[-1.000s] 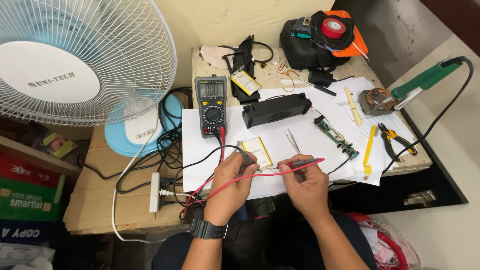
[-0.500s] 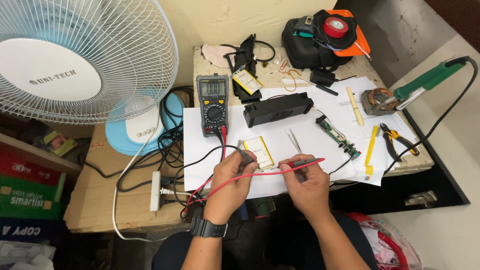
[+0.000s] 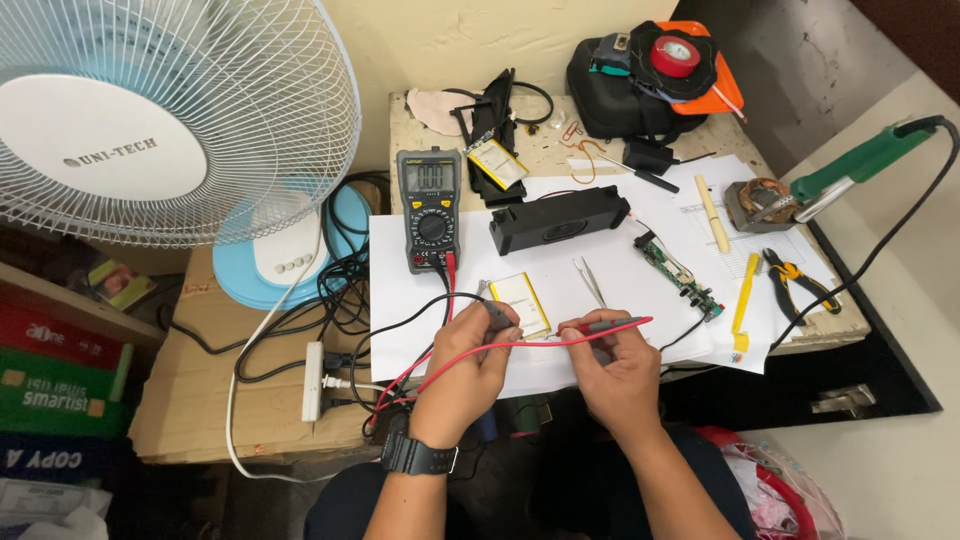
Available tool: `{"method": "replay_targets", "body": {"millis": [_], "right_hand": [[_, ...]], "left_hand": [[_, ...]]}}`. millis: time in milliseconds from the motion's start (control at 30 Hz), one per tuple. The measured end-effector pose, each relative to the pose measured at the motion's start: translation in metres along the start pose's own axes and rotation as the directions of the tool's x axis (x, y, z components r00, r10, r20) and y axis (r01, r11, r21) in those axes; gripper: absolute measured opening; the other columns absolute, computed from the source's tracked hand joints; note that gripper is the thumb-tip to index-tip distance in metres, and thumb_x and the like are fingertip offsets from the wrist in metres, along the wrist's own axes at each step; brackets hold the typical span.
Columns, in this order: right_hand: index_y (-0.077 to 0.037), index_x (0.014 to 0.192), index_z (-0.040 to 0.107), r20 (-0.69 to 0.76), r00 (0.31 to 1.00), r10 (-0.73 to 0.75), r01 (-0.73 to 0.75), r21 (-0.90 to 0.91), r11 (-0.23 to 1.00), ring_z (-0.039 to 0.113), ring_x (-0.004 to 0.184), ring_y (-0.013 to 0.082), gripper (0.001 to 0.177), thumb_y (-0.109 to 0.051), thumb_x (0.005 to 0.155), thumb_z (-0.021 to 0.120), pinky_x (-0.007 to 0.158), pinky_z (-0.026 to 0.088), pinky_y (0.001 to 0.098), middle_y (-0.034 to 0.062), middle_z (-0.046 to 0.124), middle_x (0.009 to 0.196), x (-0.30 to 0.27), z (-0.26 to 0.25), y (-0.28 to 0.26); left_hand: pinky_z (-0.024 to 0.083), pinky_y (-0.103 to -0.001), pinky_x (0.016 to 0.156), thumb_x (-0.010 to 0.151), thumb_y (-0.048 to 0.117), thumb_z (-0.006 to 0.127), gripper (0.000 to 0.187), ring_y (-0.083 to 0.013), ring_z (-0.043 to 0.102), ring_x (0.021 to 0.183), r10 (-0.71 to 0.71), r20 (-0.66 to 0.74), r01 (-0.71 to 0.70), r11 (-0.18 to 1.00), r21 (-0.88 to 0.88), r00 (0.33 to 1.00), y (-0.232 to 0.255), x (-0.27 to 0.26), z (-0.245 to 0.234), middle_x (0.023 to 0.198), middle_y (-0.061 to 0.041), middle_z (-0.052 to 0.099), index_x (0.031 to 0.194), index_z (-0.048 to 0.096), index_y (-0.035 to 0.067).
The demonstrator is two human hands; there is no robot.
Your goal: The person uses a multimeter to test a small rectangular electronic component on a cluttered workbench. They then pick up a black rectangular device, examine it, and use a yellow tool to manipulate a small part of it.
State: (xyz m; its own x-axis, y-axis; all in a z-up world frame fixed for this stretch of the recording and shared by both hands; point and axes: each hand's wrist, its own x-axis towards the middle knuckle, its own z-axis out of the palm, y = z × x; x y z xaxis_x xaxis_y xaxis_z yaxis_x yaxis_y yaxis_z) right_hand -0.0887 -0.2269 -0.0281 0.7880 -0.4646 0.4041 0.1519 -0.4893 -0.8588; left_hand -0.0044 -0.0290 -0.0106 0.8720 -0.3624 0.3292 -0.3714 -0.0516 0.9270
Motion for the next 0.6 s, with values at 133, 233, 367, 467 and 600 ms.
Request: {"method": "replay_targets", "body": {"millis": [133, 233, 367, 467, 600], "right_hand": [[-0.007, 0.108, 0.075, -0.004, 1.000, 0.004, -0.004, -0.003, 1.000, 0.090, 0.090, 0.0254, 0.013, -0.005, 0.101, 0.087, 0.086, 0.069, 0.0418, 0.0160, 0.093, 0.095, -0.0002, 0.0016, -0.0046], [-0.007, 0.109, 0.075, 0.000, 1.000, 0.015, -0.015, -0.003, 1.000, 0.090, 0.091, 0.0244, 0.014, -0.005, 0.101, 0.086, 0.087, 0.068, 0.0422, 0.0158, 0.093, 0.095, -0.0004, 0.0016, -0.0047], [-0.007, 0.108, 0.075, 0.002, 1.000, 0.013, -0.013, -0.009, 1.000, 0.090, 0.090, 0.0269, 0.013, -0.004, 0.101, 0.086, 0.086, 0.068, 0.0433, 0.0168, 0.093, 0.095, 0.0002, 0.0016, -0.0049], [-0.007, 0.107, 0.075, 0.008, 1.000, 0.007, -0.007, -0.029, 1.000, 0.091, 0.091, 0.0285, 0.013, -0.004, 0.101, 0.086, 0.086, 0.069, 0.0440, 0.0164, 0.093, 0.095, 0.0002, 0.0000, -0.0073], [-0.009, 0.108, 0.075, 0.015, 1.000, -0.005, 0.006, -0.085, 0.996, 0.091, 0.091, 0.0300, 0.013, -0.008, 0.101, 0.086, 0.085, 0.068, 0.0434, 0.0135, 0.093, 0.094, 0.0005, -0.0013, -0.0079]], "left_hand": [[0.067, -0.044, 0.076, 0.106, 0.004, 0.080, 0.006, -0.0397, 0.085, 0.087, 0.004, 0.001, -0.004, 1.000, 0.003, 1.000, 0.0000, -0.0001, -0.0002, 0.092, -0.020, 0.082, 0.111, 0.081, 0.004], [0.067, -0.044, 0.077, 0.106, 0.004, 0.080, 0.006, -0.0389, 0.085, 0.088, -0.001, 0.003, 0.001, 1.000, 0.009, 1.000, 0.0001, 0.0000, -0.0002, 0.093, -0.019, 0.082, 0.111, 0.082, 0.004], [0.068, -0.045, 0.079, 0.106, 0.005, 0.079, 0.006, -0.0404, 0.085, 0.091, 0.008, 0.002, -0.008, 1.000, 0.010, 1.000, 0.0000, 0.0007, -0.0004, 0.093, -0.019, 0.082, 0.111, 0.082, 0.004], [0.068, -0.045, 0.079, 0.106, 0.006, 0.080, 0.006, -0.0403, 0.086, 0.091, 0.011, 0.000, -0.011, 1.000, 0.021, 1.000, 0.0000, 0.0007, -0.0003, 0.093, -0.019, 0.082, 0.111, 0.082, 0.004], [0.068, -0.046, 0.079, 0.106, 0.006, 0.080, 0.006, -0.0408, 0.086, 0.092, 0.007, 0.003, -0.007, 1.000, 0.030, 1.000, 0.0021, 0.0011, -0.0003, 0.093, -0.018, 0.082, 0.111, 0.082, 0.005]]}}
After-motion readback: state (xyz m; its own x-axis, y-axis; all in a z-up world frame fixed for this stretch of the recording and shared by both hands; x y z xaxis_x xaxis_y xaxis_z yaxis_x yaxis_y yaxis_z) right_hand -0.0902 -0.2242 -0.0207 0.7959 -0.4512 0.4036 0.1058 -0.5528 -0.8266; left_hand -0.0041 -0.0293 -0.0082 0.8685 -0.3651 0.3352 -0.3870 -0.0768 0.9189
